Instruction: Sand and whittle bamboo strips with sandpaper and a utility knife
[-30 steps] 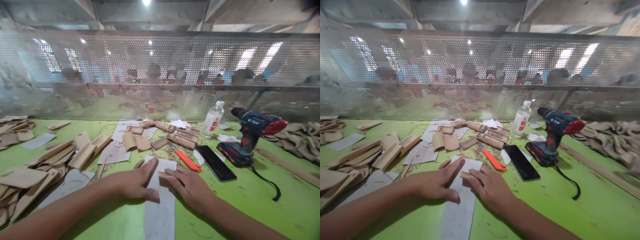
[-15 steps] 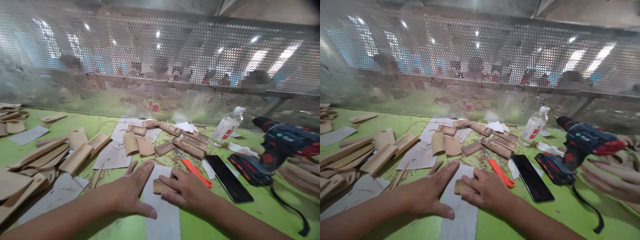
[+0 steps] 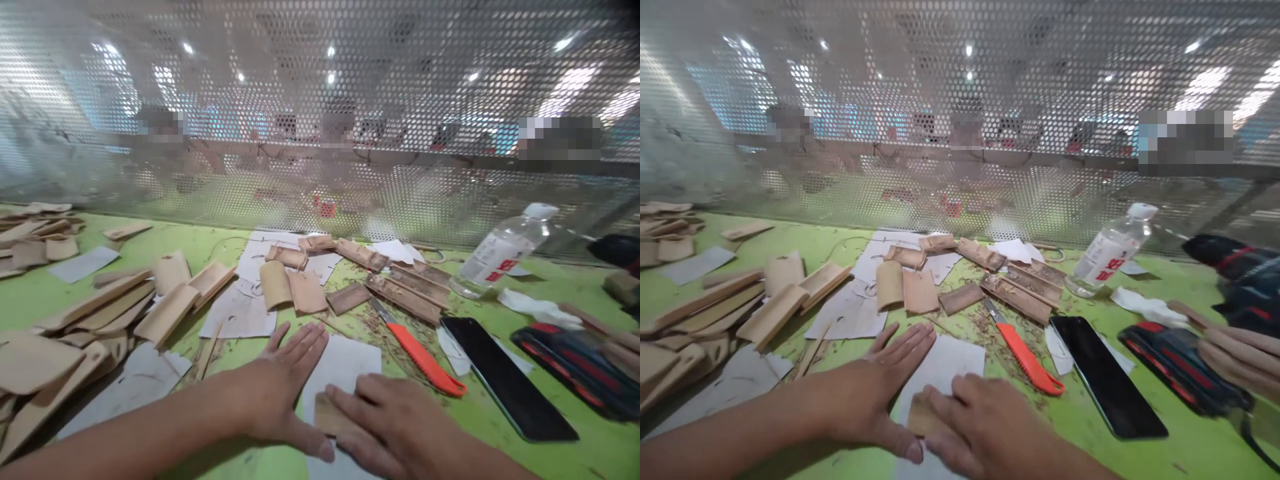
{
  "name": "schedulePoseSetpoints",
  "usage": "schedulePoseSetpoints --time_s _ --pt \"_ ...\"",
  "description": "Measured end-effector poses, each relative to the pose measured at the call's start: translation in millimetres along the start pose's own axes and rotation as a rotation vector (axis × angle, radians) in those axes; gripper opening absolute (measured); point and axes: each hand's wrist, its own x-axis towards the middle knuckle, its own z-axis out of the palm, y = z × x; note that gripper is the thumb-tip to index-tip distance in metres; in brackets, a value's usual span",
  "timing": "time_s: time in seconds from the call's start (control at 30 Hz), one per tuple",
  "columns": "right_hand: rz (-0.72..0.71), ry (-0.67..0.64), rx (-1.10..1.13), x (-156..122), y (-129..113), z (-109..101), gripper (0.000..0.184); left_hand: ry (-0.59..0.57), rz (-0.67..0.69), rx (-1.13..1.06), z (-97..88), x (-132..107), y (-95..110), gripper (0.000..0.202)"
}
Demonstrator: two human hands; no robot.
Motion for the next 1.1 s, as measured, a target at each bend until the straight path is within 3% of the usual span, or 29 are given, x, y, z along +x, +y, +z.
schedulePoseSetpoints --time_s 0.1,0.23,0.37,0.5,1.1 --pt "0.088 0.077 -0.069 -1.2 -0.4 2.9 0.041 0.047 0.061 -0.015 5.3 -2.1 -5.5 0.125" --pt "-0.036 0.08 -0.014 -3.8 -0.7 5.4 0.04 0.055 0.076 -0.009 7.1 -3.3 -7.4 0.125" --pt "0.005 0.15 -0.045 -5.1 -0.7 6.6 0.041 0.027 0.06 -0.026 2.9 -2.4 -4.2 0.13" --pt "-0.052 0.127 -0.036 -3.7 -0.6 4.6 0.041 0.009 0.05 -0.043 0.7 -1.6 -2.3 0.132" --pt "0.018 0.081 -0.089 1.4 -8.3 -0.7 0.04 0.005 0.001 0.037 -0.1 -3.7 2.3 0.13"
